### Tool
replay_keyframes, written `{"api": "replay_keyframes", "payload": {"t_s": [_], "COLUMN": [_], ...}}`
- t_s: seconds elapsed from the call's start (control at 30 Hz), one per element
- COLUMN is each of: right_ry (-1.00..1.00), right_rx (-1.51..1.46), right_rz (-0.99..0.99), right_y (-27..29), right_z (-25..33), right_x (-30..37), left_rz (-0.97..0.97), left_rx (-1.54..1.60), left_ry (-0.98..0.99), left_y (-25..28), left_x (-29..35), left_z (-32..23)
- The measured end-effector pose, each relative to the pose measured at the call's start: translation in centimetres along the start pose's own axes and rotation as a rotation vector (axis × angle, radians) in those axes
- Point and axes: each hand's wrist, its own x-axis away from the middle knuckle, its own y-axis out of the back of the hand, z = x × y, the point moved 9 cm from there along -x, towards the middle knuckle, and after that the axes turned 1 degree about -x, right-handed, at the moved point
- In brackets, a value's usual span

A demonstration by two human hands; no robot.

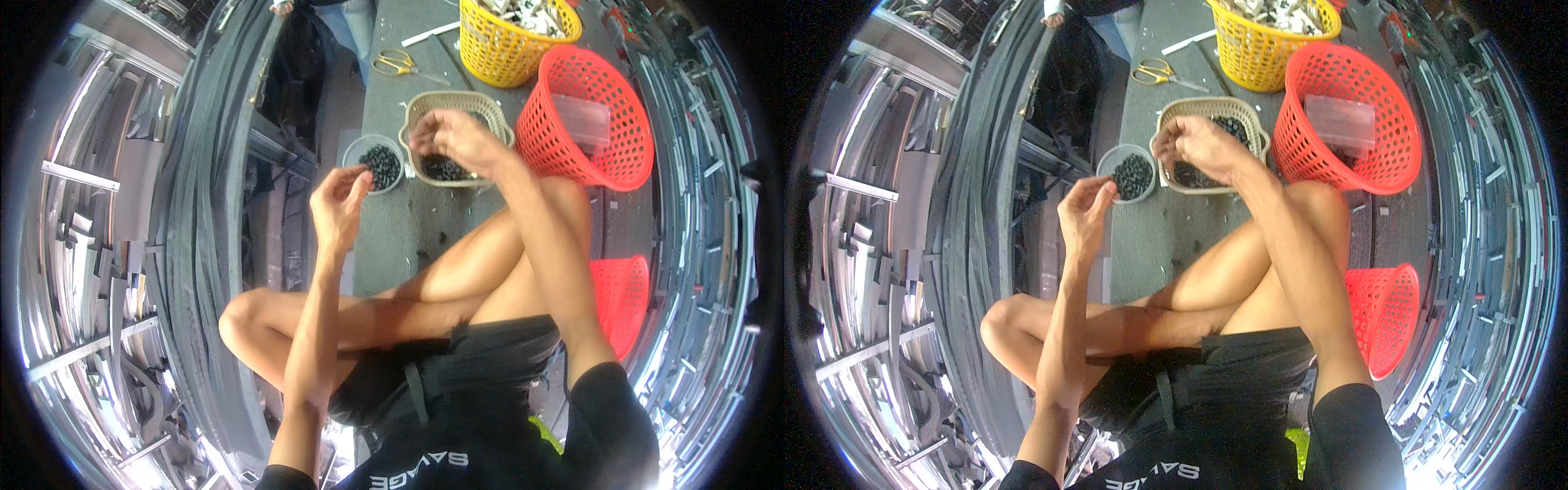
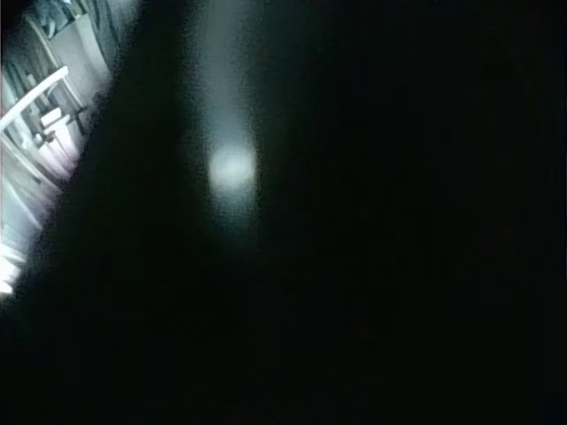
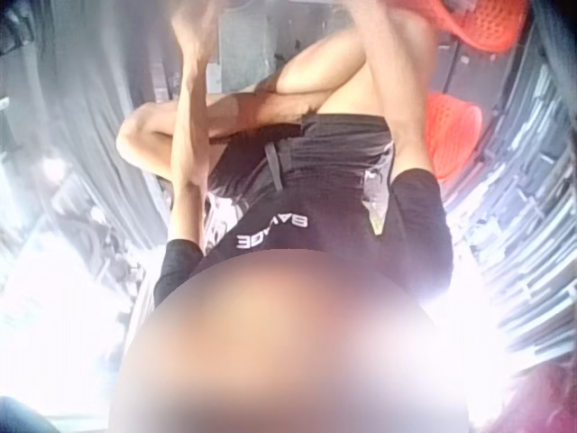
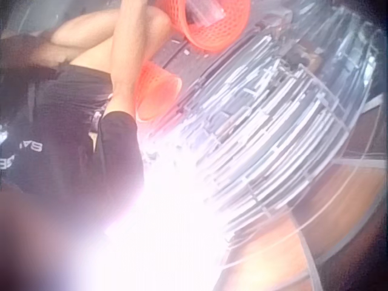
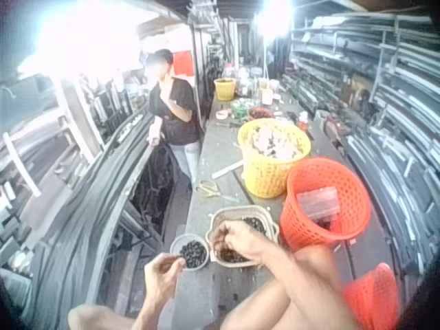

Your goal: The person sits cross-legged on the floor and repeatedly picks small black fasteners from a container, inspects them, and places them into a smaller bowl. The person handles the fasteners one at a time throughout the clip.

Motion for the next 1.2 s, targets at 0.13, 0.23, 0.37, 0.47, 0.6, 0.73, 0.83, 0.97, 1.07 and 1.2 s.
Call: {"api": "replay_keyframes", "payload": {"t_s": [0.13,0.23,0.37,0.47,0.6,0.73,0.83,0.97,1.07,1.2], "right_ry": [0.073,0.026,0.019,-0.025,0.003,0.031,0.049,-0.032,-0.1,-0.111], "right_rx": [-0.115,-0.118,0.0,0.081,0.022,-0.015,-0.001,0.049,0.235,0.476], "right_rz": [-0.007,-0.044,-0.072,-0.033,-0.026,-0.073,-0.059,-0.007,-0.053,-0.053], "right_y": [-0.9,-1.1,-0.7,-0.4,-0.6,-0.9,-1.6,-1.9,-1.1,-0.7], "right_z": [1.6,1.6,1.1,0.7,1.2,1.8,2.2,1.6,0.2,-1.6], "right_x": [0.7,0.8,0.5,0.4,0.5,0.9,1.2,1.1,0.8,0.1], "left_rz": [-0.013,-0.028,-0.229,0.145,0.563,0.682,0.769,0.808,0.745,0.677], "left_rx": [-0.082,-0.164,-0.698,-0.569,-0.558,-0.679,-0.847,-0.981,-0.814,-0.533], "left_ry": [-0.064,-0.065,-0.617,-0.448,-0.421,-0.437,-0.606,-0.696,-0.618,-0.413], "left_y": [-0.7,-1.2,-2.2,-4.6,-9.3,-12.3,-14.2,-15.0,-14.2,-12.5], "left_x": [-0.6,-1.3,0.9,2.1,5.4,7.3,9.2,10.2,9.5,7.1], "left_z": [-0.5,-0.7,-5.8,-3.5,-0.1,3.3,4.3,5.0,4.1,2.5]}}
